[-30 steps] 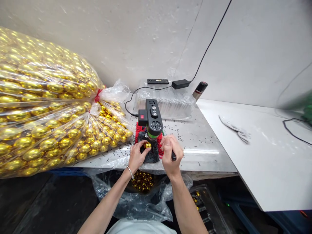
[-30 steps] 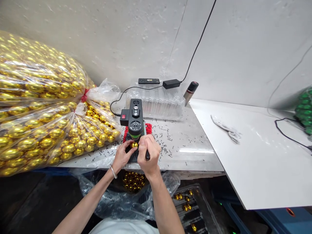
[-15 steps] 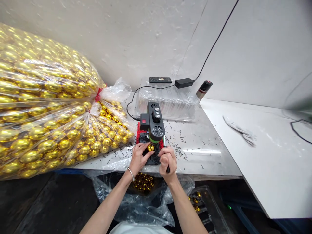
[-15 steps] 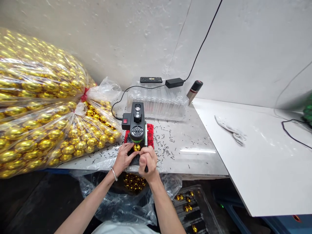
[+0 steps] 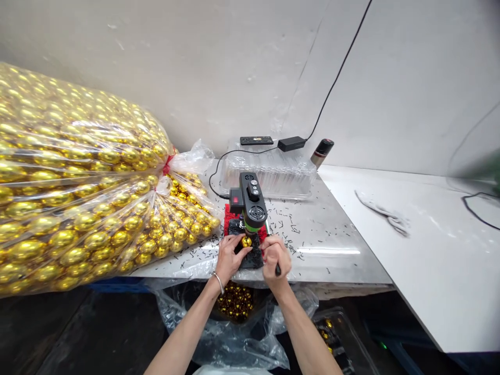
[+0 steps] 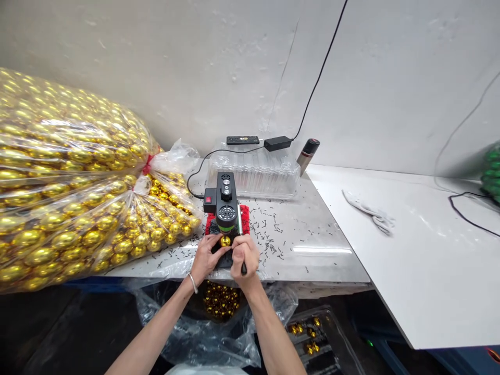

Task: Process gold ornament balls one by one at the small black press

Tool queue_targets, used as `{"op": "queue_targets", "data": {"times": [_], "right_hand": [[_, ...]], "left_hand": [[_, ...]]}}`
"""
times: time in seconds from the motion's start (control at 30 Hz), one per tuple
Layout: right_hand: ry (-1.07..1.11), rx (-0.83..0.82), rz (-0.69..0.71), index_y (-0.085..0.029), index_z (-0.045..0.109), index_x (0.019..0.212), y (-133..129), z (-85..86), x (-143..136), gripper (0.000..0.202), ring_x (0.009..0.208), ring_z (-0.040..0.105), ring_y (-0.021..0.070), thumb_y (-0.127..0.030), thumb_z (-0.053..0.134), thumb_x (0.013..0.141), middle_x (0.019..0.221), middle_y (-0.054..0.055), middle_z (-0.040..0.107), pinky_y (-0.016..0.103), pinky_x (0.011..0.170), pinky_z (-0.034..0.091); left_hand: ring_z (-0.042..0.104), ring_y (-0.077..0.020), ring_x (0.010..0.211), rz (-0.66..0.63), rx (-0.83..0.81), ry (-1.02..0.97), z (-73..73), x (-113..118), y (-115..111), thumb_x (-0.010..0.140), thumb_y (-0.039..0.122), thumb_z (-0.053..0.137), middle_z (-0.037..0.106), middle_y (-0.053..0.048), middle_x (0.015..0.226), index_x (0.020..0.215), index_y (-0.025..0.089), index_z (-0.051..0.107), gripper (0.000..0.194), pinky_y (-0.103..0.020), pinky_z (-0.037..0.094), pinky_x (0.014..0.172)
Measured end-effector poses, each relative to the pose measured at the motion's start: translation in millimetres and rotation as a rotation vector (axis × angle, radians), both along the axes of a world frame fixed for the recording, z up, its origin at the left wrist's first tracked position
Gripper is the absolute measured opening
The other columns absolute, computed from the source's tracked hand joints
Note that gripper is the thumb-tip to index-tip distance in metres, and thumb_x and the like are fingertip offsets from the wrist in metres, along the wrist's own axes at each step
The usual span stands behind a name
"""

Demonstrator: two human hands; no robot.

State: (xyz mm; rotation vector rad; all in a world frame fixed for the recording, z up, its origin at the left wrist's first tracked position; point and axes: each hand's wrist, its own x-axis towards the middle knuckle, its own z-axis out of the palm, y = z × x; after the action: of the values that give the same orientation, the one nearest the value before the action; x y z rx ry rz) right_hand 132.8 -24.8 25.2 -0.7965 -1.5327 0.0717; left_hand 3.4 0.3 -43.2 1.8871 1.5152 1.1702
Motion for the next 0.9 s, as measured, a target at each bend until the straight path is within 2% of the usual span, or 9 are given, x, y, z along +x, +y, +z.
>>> {"op": "queue_targets", "data": {"times": [0.1,0.2,0.33,0.43,0.53,0.63,0.73,0.77,0.9], "right_hand": [[0.071,-0.135,-0.004,-0.02,0.043,0.063,-2.2,37.7,-2.7,0.031,0.065,0.052,0.0126,-0.017,0.037,0.093,0.065,0.0,0.049,0.028,0.059,0.041],[0.081,-0.229,0.002,-0.02,0.043,0.062,-3.6,60.7,-3.5,0.032,0.064,0.05,0.0118,-0.017,0.039,0.093,0.063,-0.001,0.047,0.028,0.061,0.039],[0.083,-0.177,0.016,-0.02,0.043,0.063,-5.1,55.9,-4.7,0.03,0.065,0.049,0.012,-0.015,0.04,0.092,0.064,-0.001,0.048,0.028,0.062,0.039],[0.093,-0.133,0.022,-0.02,0.044,0.063,-5.6,44.2,-6.1,0.029,0.067,0.051,0.0128,-0.013,0.039,0.092,0.065,0.0,0.049,0.028,0.062,0.039],[0.092,-0.115,0.013,-0.02,0.044,0.063,-5.5,39.0,-6.5,0.029,0.067,0.052,0.0134,-0.012,0.04,0.091,0.065,0.0,0.049,0.028,0.061,0.04],[0.085,-0.106,0.013,-0.019,0.045,0.064,-5.5,38.9,-6.6,0.028,0.066,0.051,0.0129,-0.011,0.04,0.091,0.066,0.0,0.05,0.027,0.06,0.04],[0.082,-0.098,0.014,-0.019,0.045,0.065,-5.5,38.7,-7.0,0.028,0.066,0.051,0.0123,-0.01,0.039,0.091,0.066,0.0,0.05,0.027,0.059,0.039],[0.081,-0.095,0.011,-0.019,0.044,0.065,-5.4,38.2,-7.2,0.028,0.066,0.051,0.0124,-0.01,0.039,0.091,0.066,0.0,0.05,0.027,0.059,0.039],[0.08,-0.09,0.0,-0.019,0.046,0.065,-4.2,34.4,-7.9,0.028,0.065,0.051,0.013,-0.012,0.039,0.091,0.066,0.001,0.05,0.028,0.059,0.039]], "left_hand": [[0.06,-0.0233,0.097,0.06,0.047,-0.044,4.1,-0.5,-6.7,0.08,0.031,0.07,0.069,-0.009,0.098,0.108,0.017,0.068,0.032,-0.041,0.049,0.088],[0.061,-0.0237,0.098,0.06,0.145,0.003,6.8,-6.5,-33.7,0.082,0.035,0.067,0.069,-0.009,0.101,0.112,0.018,0.065,0.034,-0.042,0.05,0.087],[0.061,-0.0256,0.101,-0.068,0.262,0.218,1.2,-15.2,-84.0,0.083,0.041,0.065,0.069,-0.009,0.106,0.118,0.02,0.061,0.041,-0.043,0.05,0.087],[0.061,-0.0258,0.102,-0.066,0.349,0.295,1.5,-22.5,-90.8,0.084,0.048,0.06,0.068,-0.011,0.11,0.121,0.018,0.059,0.047,-0.042,0.051,0.086],[0.059,-0.0243,0.109,0.087,0.442,0.322,23.9,-41.7,-51.8,0.095,0.035,0.045,0.066,-0.013,0.115,0.121,0.017,0.059,0.034,-0.041,0.049,0.09],[0.057,-0.0257,0.113,0.269,0.322,0.46,66.5,-74.8,12.9,0.097,0.024,0.034,0.065,-0.015,0.116,0.112,0.014,0.064,0.035,-0.044,0.044,0.097],[0.064,-0.0281,0.098,0.104,-0.154,0.796,107.1,-108.2,69.1,0.095,0.023,0.035,0.07,-0.017,0.103,0.103,0.012,0.069,0.036,-0.041,0.046,0.087],[0.066,-0.0279,0.091,0.048,-0.223,0.825,116.1,-116.6,82.1,0.092,0.023,0.042,0.072,-0.016,0.096,0.096,0.013,0.071,0.031,-0.039,0.048,0.082],[0.068,-0.0228,0.081,-0.148,-0.333,0.845,124.1,-129.3,103.3,0.076,0.025,0.065,0.074,-0.006,0.083,0.087,0.021,0.075,0.016,-0.027,0.047,0.073]]}}
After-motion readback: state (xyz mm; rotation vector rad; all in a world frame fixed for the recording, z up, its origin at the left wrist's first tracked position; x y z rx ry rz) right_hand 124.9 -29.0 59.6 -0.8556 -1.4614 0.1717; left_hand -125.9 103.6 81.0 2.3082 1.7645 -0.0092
